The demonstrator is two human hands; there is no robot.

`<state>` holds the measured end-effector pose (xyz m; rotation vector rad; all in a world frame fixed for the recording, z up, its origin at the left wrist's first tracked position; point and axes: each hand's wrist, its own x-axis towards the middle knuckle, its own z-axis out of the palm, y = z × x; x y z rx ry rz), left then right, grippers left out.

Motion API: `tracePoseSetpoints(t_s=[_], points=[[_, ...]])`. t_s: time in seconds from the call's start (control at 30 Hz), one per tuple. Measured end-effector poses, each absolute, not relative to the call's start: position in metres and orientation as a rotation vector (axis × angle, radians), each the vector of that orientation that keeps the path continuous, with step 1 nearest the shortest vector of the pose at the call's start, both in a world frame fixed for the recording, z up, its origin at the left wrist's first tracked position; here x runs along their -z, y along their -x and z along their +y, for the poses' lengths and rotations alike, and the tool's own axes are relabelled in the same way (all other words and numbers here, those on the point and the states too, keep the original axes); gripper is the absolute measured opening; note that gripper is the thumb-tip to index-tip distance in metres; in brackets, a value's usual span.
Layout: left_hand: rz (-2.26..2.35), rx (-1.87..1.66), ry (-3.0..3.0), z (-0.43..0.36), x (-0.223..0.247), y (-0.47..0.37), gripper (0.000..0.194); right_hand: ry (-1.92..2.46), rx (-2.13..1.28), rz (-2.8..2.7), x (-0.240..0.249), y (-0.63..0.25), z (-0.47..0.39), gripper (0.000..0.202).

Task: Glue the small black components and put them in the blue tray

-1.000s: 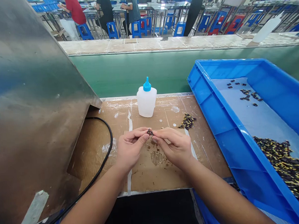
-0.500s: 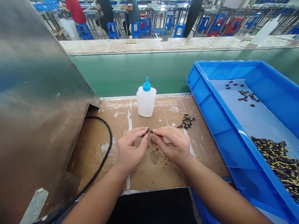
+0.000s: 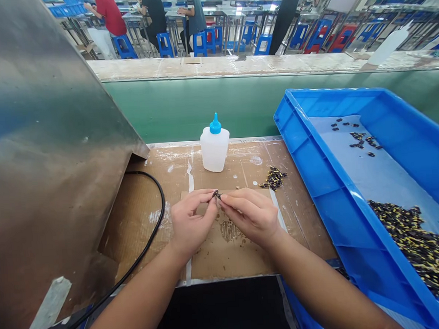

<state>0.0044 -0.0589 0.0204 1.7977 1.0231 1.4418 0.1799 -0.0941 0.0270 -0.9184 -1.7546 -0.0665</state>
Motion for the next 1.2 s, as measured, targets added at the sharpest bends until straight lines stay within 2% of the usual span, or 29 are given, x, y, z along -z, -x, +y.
tracePoseSetpoints(t_s=[0.3, 0.83, 1.2], points=[[0.942, -1.443, -1.889, -0.0602, -0.0231, -0.0026, 0.027, 0.936, 0.148, -1.718, -0.0330, -0.1805, -0.0943, 0.033], [0.953, -1.443, -1.858, -0.0600, -0.0235, -0.0024, 0.024, 0.888, 0.115, -1.742, -0.0329, -0.1790, -0.0946, 0.029], [0.905, -1.478, -1.868, -0.0592, -0.0171, -0.0003, 0.020, 0.843, 0.093, -1.755, -0.0306, -0.1772, -0.0960, 0.034]])
